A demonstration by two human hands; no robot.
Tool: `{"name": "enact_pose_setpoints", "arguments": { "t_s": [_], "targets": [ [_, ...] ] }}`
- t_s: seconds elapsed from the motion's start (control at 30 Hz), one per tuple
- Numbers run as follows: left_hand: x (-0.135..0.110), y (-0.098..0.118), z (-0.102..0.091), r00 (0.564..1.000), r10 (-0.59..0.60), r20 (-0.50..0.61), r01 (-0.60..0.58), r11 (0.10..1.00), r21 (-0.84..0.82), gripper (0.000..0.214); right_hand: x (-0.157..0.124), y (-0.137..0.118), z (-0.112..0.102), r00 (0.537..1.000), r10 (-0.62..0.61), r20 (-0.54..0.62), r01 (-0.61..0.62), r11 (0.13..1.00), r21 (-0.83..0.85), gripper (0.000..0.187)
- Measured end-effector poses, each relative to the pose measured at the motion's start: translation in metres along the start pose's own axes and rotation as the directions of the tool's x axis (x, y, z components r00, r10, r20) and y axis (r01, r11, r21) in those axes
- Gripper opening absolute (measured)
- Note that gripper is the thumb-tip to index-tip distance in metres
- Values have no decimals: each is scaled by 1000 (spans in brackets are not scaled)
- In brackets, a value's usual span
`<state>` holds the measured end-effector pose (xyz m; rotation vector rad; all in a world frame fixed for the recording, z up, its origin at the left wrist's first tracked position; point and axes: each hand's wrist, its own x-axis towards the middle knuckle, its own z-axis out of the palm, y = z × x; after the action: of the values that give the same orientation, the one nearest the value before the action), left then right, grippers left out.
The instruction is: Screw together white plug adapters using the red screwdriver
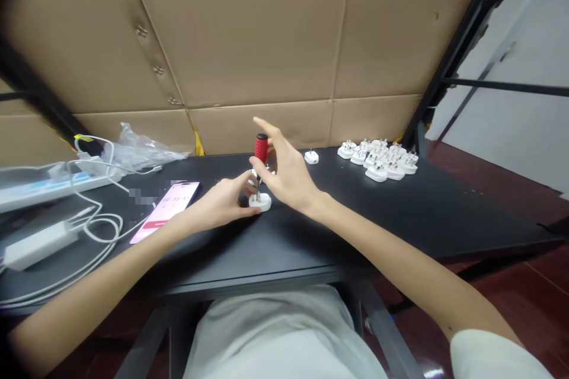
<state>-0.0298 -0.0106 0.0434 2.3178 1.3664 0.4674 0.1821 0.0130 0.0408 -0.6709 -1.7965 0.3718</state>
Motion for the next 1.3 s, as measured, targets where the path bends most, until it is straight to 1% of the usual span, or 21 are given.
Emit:
{"name": "enact_pose_setpoints", "arguments": {
  "t_s": [0.07, 0.13, 0.2, 0.27, 0.37, 0.5, 0.6, 0.7, 0.8, 0.9, 1.0, 1.3],
  "targets": [
    [0, 0, 0, 1000, 1, -2, -1, 1000, 3, 43, 0, -1, 0, 999, 50, 21, -51, 995, 86, 67],
    [0, 0, 0, 1000, 3, -8, -3, 1000, 7, 43, 1, -2, -1, 996, 74, 47, -79, 989, 128, 59],
    [0, 0, 1, 1000, 4, -20, -3, 1000, 13, 43, 1, -2, -1, 996, 73, 43, -78, 991, 106, 49],
    [0, 1, 1, 1000, -1, -30, 1, 1000, 18, 44, 2, -2, -2, 998, 57, 14, -57, 997, 55, 46],
    [0, 2, 1, 999, -11, -32, 12, 1000, 20, 46, 2, -2, -1, 999, 32, -5, -32, 999, 21, 51],
    [-1, 3, 0, 999, -26, -39, 28, 999, 40, 46, 1, -2, -1, 998, 49, 36, -53, 992, 118, 60],
    [-1, 3, 0, 999, -23, -33, 24, 999, 34, 46, 1, -3, -2, 997, 38, 65, -47, 988, 144, 52],
    [-1, 3, 0, 999, -24, -31, 25, 999, 32, 50, 1, -3, -1, 999, 13, 43, -16, 998, 65, 47],
    [-1, 3, 0, 999, -32, -37, 33, 999, 43, 53, 1, -1, -1, 999, 12, 30, -13, 1000, 16, 58],
    [-1, 4, 0, 999, -28, -45, 30, 999, 45, 49, 1, 0, -1, 998, 52, 33, -53, 998, 45, 69],
    [0, 5, -2, 998, -22, -55, 24, 999, 43, 45, 0, -4, -1, 996, 78, 31, -80, 995, 66, 66],
    [-1, 5, -2, 996, 3, -90, -1, 1000, 15, 41, 1, -10, -4, 995, 98, -7, -97, 993, 73, 60]
  ]
}}
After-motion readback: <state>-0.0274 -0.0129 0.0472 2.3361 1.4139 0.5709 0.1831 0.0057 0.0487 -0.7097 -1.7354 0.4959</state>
